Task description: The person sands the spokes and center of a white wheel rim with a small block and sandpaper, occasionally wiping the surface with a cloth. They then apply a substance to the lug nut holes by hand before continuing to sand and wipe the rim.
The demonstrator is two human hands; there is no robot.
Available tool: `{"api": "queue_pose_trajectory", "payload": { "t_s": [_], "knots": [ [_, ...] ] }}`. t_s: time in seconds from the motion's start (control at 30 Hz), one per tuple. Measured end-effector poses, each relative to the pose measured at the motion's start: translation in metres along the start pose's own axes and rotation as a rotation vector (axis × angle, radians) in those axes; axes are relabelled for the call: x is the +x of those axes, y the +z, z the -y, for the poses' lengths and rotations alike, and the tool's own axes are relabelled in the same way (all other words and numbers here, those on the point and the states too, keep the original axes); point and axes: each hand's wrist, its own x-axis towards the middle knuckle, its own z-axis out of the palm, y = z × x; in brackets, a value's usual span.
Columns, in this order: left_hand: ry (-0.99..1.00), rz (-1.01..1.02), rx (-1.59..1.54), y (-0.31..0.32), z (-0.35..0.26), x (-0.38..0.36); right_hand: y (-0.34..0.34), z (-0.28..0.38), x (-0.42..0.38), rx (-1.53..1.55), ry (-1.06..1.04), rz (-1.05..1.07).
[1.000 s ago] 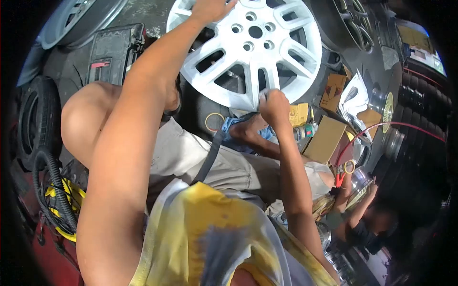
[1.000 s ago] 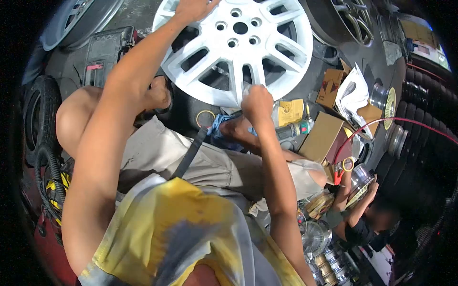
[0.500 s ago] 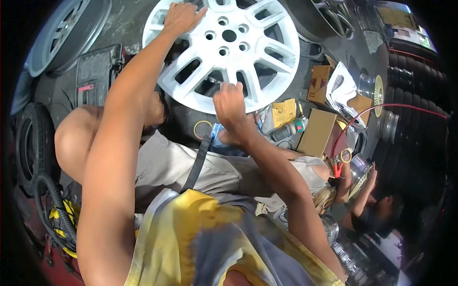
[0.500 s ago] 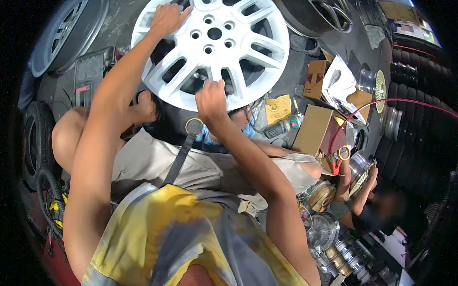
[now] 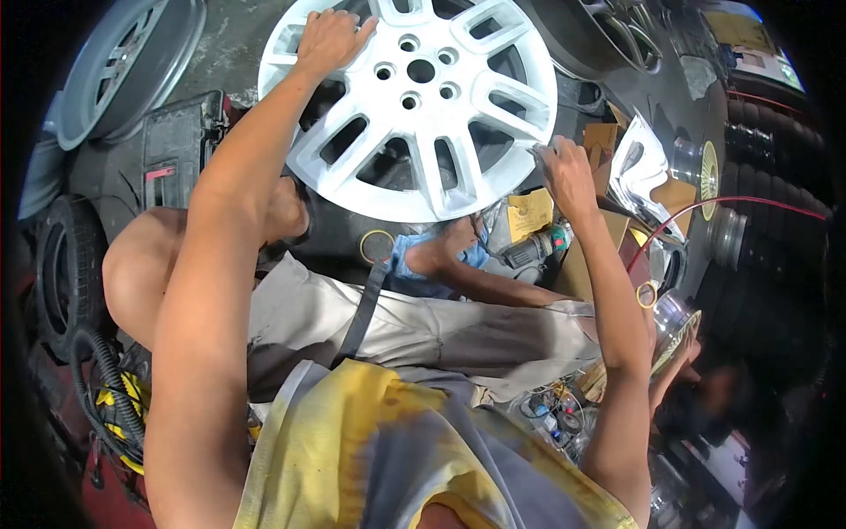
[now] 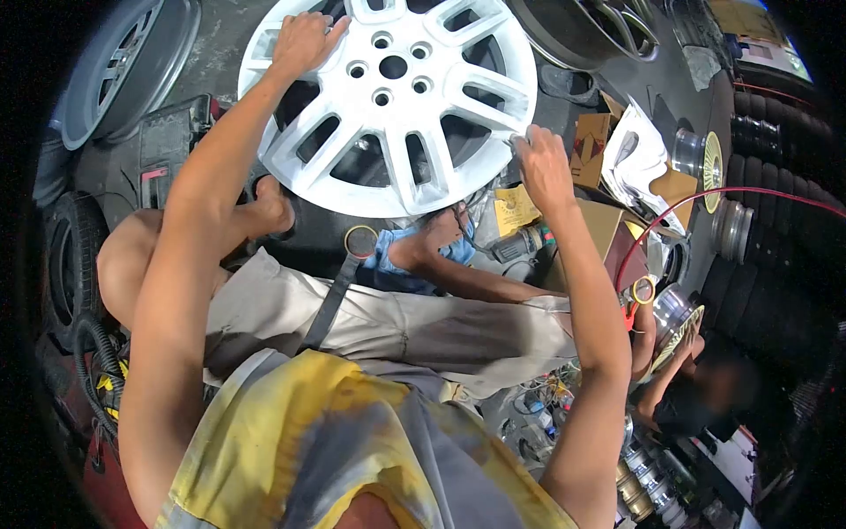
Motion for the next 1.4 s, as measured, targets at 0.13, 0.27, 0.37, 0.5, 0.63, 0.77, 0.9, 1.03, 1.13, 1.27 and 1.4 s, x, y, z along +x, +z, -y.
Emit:
{"api": "queue_pose_trajectory", "payload": {
  "t_s": [0.13,0.27,0.37,0.5,0.63,0.77,0.9,1.03,1.13,1.27,1.4],
  "knots": [
    [0.014,0.056,0.011,-0.013,-0.005,-0.001,0.024,-0.003,0.008,0.015,0.031,0.125],
    [-0.005,-0.032,-0.024,-0.012,-0.009,-0.012,0.033,0.016,0.016,0.274,-0.026,0.156],
    [-0.052,-0.127,0.079,-0.008,-0.032,-0.046,0.038,0.015,0.030,0.364,0.216,-0.181],
    [-0.179,-0.172,-0.054,-0.020,-0.063,-0.091,0.055,0.008,0.054,0.414,0.401,-0.200],
    [-0.319,-0.070,-0.138,-0.053,-0.084,-0.125,0.073,0.014,0.069,0.456,0.547,-0.100],
    [-0.464,0.121,-0.222,-0.066,-0.090,-0.119,0.080,0.010,0.063,0.536,0.530,-0.120],
    [-0.509,0.153,-0.175,-0.055,-0.083,-0.107,0.070,0.016,0.063,0.537,0.568,-0.071],
    [-0.417,0.180,-0.162,-0.055,-0.054,-0.084,0.067,0.058,0.049,0.532,0.653,-0.061],
    [-0.255,0.189,-0.105,-0.044,-0.021,-0.061,0.048,0.108,0.022,0.564,0.703,-0.045],
    [-0.197,0.295,-0.037,-0.031,0.008,-0.025,0.015,0.135,-0.016,0.798,0.670,-0.060],
    [-0.321,0.344,-0.102,-0.053,-0.004,-0.025,-0.014,0.119,-0.064,0.574,0.497,-0.097]
  ]
}}
